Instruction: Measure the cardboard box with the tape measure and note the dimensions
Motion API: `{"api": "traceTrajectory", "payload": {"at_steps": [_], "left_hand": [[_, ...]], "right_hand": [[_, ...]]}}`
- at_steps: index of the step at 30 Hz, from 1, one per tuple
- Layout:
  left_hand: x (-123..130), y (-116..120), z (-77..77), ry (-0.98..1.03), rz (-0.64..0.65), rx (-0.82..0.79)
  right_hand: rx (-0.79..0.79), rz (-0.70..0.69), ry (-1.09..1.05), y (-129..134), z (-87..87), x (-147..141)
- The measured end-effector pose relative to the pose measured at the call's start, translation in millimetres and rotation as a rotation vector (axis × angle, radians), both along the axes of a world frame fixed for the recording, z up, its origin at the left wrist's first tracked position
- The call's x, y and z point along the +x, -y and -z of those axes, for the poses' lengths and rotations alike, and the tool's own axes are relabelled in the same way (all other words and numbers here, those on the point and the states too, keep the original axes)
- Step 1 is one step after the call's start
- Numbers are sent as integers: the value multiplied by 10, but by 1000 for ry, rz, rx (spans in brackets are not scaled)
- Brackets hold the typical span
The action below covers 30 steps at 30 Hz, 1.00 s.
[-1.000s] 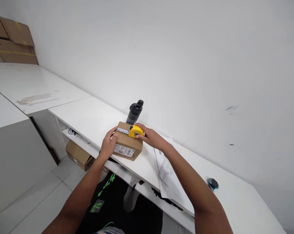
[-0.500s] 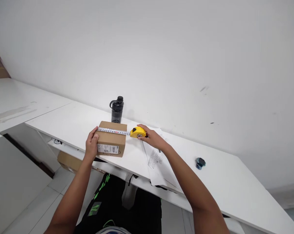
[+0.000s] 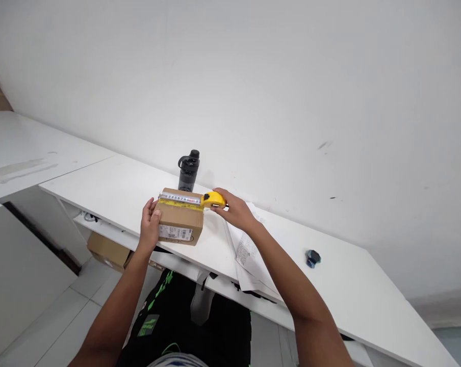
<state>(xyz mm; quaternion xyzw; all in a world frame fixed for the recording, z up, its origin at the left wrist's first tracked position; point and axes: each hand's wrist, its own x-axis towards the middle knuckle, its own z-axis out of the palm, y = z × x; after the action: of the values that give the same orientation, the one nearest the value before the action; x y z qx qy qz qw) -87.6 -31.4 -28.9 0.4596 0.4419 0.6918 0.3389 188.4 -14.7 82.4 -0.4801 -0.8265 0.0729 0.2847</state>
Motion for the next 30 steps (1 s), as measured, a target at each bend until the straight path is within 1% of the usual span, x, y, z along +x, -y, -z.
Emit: {"api": "traceTrajectory", "payload": {"at_steps": [2, 4, 7, 10, 12, 14, 15, 16, 17, 18, 20, 21, 23, 25, 27, 28, 30], "left_hand": [[4, -8, 23, 59, -6, -7], [5, -8, 34, 77, -18, -31], [52, 56, 61, 88, -20, -132], [198, 226, 116, 93, -13, -235], [286, 352, 124, 78, -51, -227], [277, 412, 64, 53, -150, -173], [223, 396, 8, 37, -208, -149], [141, 344, -59, 21, -263, -134], [40, 257, -128, -3, -282, -116], [-69, 143, -190, -26, -253, -97], [-261, -116, -261, -59, -121, -86], [-328, -235, -266, -60, -81, -75], [-390, -400, -226, -16, 48, -39], [-380, -459, -164, 60, 181, -8], [-343, -445, -129, 121, 262, -7], [-326, -430, -130, 136, 270, -18], [-304, -408, -163, 139, 247, -37]], "right_hand": [[30, 6, 9, -15, -63, -159], [63, -18, 19, -40, -110, -366], [105, -47, 19, -98, -127, -684], [83, -6, -116, -196, -85, -937], [41, 44, -280, -282, -35, -1067], [-34, 79, -444, -369, 25, -1179], [-86, 80, -514, -408, 58, -1231], [-144, 69, -569, -441, 92, -1280], [-197, 46, -607, -469, 127, -1325], [-235, 17, -627, -490, 161, -1365], [-254, -43, -613, -508, 217, -1425], [-243, -71, -583, -503, 234, -1446], [-206, -111, -492, -470, 243, -1471], [-154, -105, -374, -409, 218, -1484], [-76, -71, -254, -333, 172, -1486], [-35, -64, -196, -295, 148, -1481], [18, -75, -92, -223, 105, -1448]]}}
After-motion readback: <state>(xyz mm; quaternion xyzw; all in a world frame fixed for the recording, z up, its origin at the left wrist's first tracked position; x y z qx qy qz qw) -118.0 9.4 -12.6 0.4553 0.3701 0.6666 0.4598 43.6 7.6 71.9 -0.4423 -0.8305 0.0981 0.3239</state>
